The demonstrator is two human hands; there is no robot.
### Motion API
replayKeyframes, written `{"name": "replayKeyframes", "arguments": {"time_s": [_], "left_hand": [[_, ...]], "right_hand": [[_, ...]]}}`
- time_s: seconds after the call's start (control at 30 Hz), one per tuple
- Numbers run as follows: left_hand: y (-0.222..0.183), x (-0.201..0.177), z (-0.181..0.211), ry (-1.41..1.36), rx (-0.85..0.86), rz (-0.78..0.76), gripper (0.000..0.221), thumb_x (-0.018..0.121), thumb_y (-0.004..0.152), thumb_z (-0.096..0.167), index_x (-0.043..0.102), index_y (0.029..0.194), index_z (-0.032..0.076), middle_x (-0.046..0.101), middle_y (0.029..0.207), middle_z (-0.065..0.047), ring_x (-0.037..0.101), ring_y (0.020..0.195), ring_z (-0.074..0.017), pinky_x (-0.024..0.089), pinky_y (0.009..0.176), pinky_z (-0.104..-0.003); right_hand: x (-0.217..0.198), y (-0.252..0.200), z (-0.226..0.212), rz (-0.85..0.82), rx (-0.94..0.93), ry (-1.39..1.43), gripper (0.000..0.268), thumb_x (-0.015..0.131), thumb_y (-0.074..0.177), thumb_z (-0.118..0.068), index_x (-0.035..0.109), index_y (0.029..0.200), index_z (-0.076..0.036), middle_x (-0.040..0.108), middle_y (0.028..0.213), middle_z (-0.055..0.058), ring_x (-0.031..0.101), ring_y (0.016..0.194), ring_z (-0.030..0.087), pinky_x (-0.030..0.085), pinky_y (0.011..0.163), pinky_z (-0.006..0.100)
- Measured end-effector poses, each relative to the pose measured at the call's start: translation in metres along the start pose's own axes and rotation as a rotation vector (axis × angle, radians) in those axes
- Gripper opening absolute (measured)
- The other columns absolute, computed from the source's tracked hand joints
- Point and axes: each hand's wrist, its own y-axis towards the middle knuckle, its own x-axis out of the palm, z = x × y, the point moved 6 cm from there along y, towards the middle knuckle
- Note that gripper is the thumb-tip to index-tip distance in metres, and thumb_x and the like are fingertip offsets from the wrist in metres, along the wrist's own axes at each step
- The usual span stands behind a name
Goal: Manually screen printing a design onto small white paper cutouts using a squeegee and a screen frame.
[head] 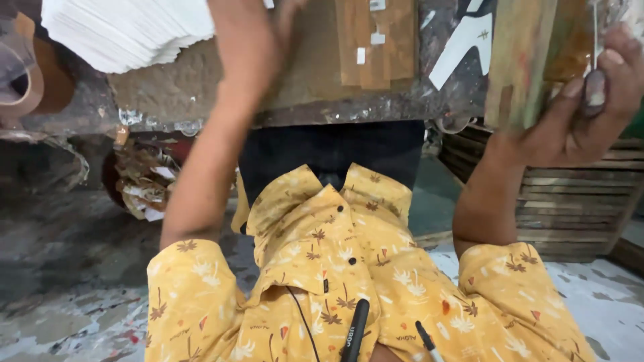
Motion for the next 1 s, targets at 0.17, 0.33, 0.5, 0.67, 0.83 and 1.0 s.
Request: {"name": "replayKeyframes", "arguments": {"time_s": [0.17,0.33,0.5,0.67,0.83,1.0], "left_hand": [[-0.061,0.037,0.085,0.141,0.059,-0.374,0.105,0.065,0.094,0.07,0.029,0.152,-0.01,0.039,0.155,-0.027,0.029,0.146,-0.0434,0.014,0.123,-0.058],[-0.044,0.028,0.109,0.031,0.107,-0.577,0.101,0.049,0.101,0.071,0.022,0.16,-0.006,0.029,0.167,-0.021,0.018,0.157,-0.0382,0.005,0.129,-0.056],[-0.027,0.064,0.099,0.027,0.138,-0.637,0.092,0.041,0.107,0.07,0.026,0.163,-0.001,0.026,0.169,-0.02,0.015,0.158,-0.0379,0.001,0.127,-0.057],[-0.046,0.048,0.126,-0.01,0.278,-0.616,0.1,0.042,0.105,0.074,0.028,0.163,-0.005,0.027,0.169,-0.022,0.016,0.158,-0.0366,0.004,0.128,-0.058],[-0.05,0.037,0.124,-0.071,0.362,-0.598,0.096,0.043,0.108,0.073,0.03,0.163,-0.005,0.027,0.169,-0.024,0.017,0.158,-0.038,0.006,0.128,-0.058],[-0.031,0.011,0.126,-0.115,0.297,-0.575,0.089,0.052,0.108,0.068,0.034,0.161,-0.001,0.033,0.164,-0.024,0.024,0.155,-0.0401,0.011,0.129,-0.056]], "right_hand": [[0.007,0.006,-0.004,-0.041,-0.05,0.018,0.028,0.045,0.098,0.01,0.059,0.122,0.01,0.065,0.127,0.025,0.067,0.117,0.033,0.051,0.105,0.048],[0.0,-0.001,0.005,-0.078,-0.08,0.088,0.03,0.041,0.104,0.007,0.056,0.129,0.01,0.065,0.13,0.027,0.069,0.118,0.034,0.058,0.1,0.049],[-0.003,-0.007,0.006,-0.007,-0.04,0.029,0.029,0.043,0.104,0.006,0.059,0.129,0.008,0.068,0.129,0.023,0.07,0.116,0.03,0.057,0.101,0.046],[-0.01,-0.012,0.009,0.007,0.082,-0.001,0.027,0.047,0.105,0.006,0.06,0.129,0.008,0.068,0.127,0.023,0.068,0.108,0.029,0.054,0.093,0.04],[-0.005,-0.007,0.004,0.016,-0.011,-0.054,0.027,0.048,0.103,0.004,0.061,0.127,0.009,0.069,0.123,0.022,0.069,0.107,0.031,0.055,0.096,0.044],[-0.009,-0.003,-0.001,0.047,0.026,-0.043,0.024,0.055,0.104,0.004,0.064,0.125,0.007,0.073,0.122,0.018,0.07,0.106,0.029,0.054,0.096,0.044]]}}
